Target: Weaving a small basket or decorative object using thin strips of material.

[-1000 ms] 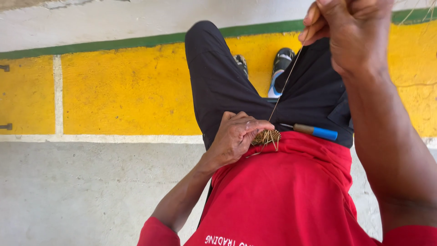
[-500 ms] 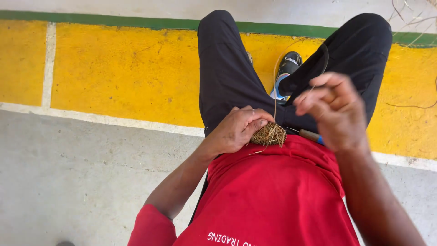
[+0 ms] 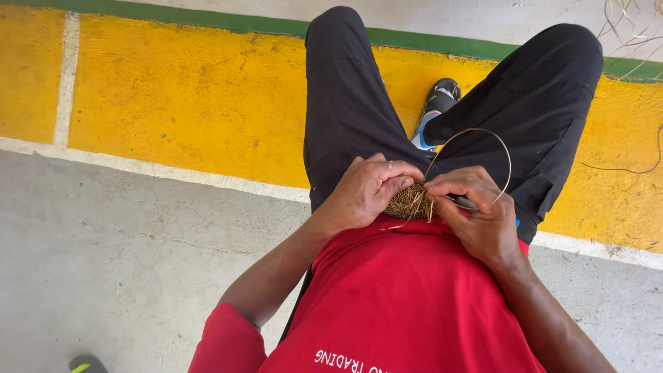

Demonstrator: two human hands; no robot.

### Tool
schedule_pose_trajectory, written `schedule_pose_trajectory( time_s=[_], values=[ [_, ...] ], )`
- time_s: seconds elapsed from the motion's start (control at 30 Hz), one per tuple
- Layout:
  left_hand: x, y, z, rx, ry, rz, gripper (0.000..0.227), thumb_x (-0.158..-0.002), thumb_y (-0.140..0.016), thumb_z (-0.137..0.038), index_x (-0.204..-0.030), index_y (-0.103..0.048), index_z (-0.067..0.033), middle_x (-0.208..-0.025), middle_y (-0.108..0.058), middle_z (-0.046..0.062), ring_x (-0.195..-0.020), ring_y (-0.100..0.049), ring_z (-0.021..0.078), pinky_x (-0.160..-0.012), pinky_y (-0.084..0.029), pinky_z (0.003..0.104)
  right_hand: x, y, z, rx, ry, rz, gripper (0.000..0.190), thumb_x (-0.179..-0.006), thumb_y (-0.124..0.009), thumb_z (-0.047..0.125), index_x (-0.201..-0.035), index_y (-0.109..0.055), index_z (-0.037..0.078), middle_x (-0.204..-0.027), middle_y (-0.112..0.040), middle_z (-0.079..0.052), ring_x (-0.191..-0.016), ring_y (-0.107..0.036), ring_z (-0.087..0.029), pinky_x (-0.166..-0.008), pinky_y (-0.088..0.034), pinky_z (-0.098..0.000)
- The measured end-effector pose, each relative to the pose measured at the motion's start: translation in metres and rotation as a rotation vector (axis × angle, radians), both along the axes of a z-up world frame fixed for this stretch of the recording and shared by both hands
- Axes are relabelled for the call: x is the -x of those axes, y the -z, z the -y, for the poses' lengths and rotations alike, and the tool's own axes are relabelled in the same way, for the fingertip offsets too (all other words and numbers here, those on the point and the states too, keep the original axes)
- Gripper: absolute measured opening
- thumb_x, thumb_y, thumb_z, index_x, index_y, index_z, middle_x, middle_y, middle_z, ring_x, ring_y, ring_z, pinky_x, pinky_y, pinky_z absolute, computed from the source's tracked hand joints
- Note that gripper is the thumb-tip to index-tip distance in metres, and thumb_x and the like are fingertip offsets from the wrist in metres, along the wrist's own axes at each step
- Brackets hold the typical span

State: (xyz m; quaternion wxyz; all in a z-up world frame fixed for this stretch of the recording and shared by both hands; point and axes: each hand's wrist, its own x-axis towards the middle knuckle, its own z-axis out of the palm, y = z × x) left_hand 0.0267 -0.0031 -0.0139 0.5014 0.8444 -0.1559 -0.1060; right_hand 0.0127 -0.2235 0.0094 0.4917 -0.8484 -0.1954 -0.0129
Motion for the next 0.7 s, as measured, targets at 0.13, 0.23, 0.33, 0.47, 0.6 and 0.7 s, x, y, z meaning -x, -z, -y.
schedule_pose_trajectory(
  time_s=[0.13, 0.23, 0.33, 0.47, 0.6, 0.7],
  values=[
    [-0.002, -0.012, 0.000, -0.040, 0.012, 0.007, 0.023, -0.103, -0.059, -0.029, -0.111, -0.078, -0.0181, -0.078, -0.072, 0.000, -0.079, -0.060, 0.0171, -0.088, -0.042, 0.035, 0.001, 0.001, 0.002, 0.010, -0.013, 0.015, 0.019, -0.086, -0.079, -0.001, -0.099, -0.073, 0.011, -0.104, -0.076, -0.001, -0.104, -0.069, -0.017, -0.092, -0.056, -0.0316],
    [-0.001, -0.009, 0.000, -0.040, 0.007, -0.008, 0.023, -0.102, -0.059, -0.029, -0.112, -0.078, -0.0191, -0.079, -0.073, -0.001, -0.079, -0.060, 0.0163, -0.088, -0.043, 0.033, 0.000, -0.001, 0.000, 0.021, -0.007, 0.024, 0.019, -0.086, -0.078, -0.001, -0.099, -0.073, 0.011, -0.104, -0.075, -0.001, -0.103, -0.069, -0.017, -0.091, -0.056, -0.0318],
    [-0.001, -0.013, 0.001, -0.053, 0.009, -0.017, 0.023, -0.102, -0.059, -0.030, -0.113, -0.077, -0.0192, -0.080, -0.073, -0.002, -0.079, -0.060, 0.0155, -0.088, -0.043, 0.033, 0.000, -0.002, -0.003, 0.037, 0.012, 0.057, 0.019, -0.086, -0.079, -0.001, -0.099, -0.072, 0.010, -0.104, -0.075, -0.002, -0.102, -0.068, -0.018, -0.090, -0.055, -0.0321],
    [0.001, -0.016, 0.003, -0.080, 0.002, -0.021, 0.024, -0.102, -0.060, -0.029, -0.115, -0.077, -0.0193, -0.077, -0.072, -0.001, -0.078, -0.059, 0.0157, -0.087, -0.043, 0.034, -0.001, 0.000, -0.008, 0.069, 0.017, 0.114, 0.020, -0.084, -0.080, 0.000, -0.100, -0.072, 0.009, -0.105, -0.073, -0.003, -0.101, -0.068, -0.020, -0.087, -0.055, -0.0333],
    [0.004, -0.012, 0.003, -0.055, -0.022, 0.096, 0.021, -0.102, -0.062, -0.028, -0.115, -0.076, -0.0193, -0.085, -0.074, -0.003, -0.079, -0.059, 0.0148, -0.086, -0.042, 0.033, -0.002, -0.004, -0.009, 0.111, -0.003, 0.118, 0.022, -0.081, -0.082, 0.002, -0.100, -0.073, 0.008, -0.104, -0.069, -0.004, -0.099, -0.067, -0.020, -0.084, -0.056, -0.0335],
    [0.005, -0.016, 0.001, -0.082, -0.016, 0.084, 0.022, -0.101, -0.063, -0.026, -0.119, -0.076, -0.0203, -0.080, -0.070, -0.002, -0.077, -0.057, 0.0150, -0.083, -0.041, 0.033, -0.003, -0.001, -0.006, 0.103, 0.007, 0.100, 0.021, -0.082, -0.083, 0.005, -0.100, -0.073, 0.009, -0.104, -0.067, -0.004, -0.097, -0.068, -0.019, -0.081, -0.056, -0.0325]
  ],
)
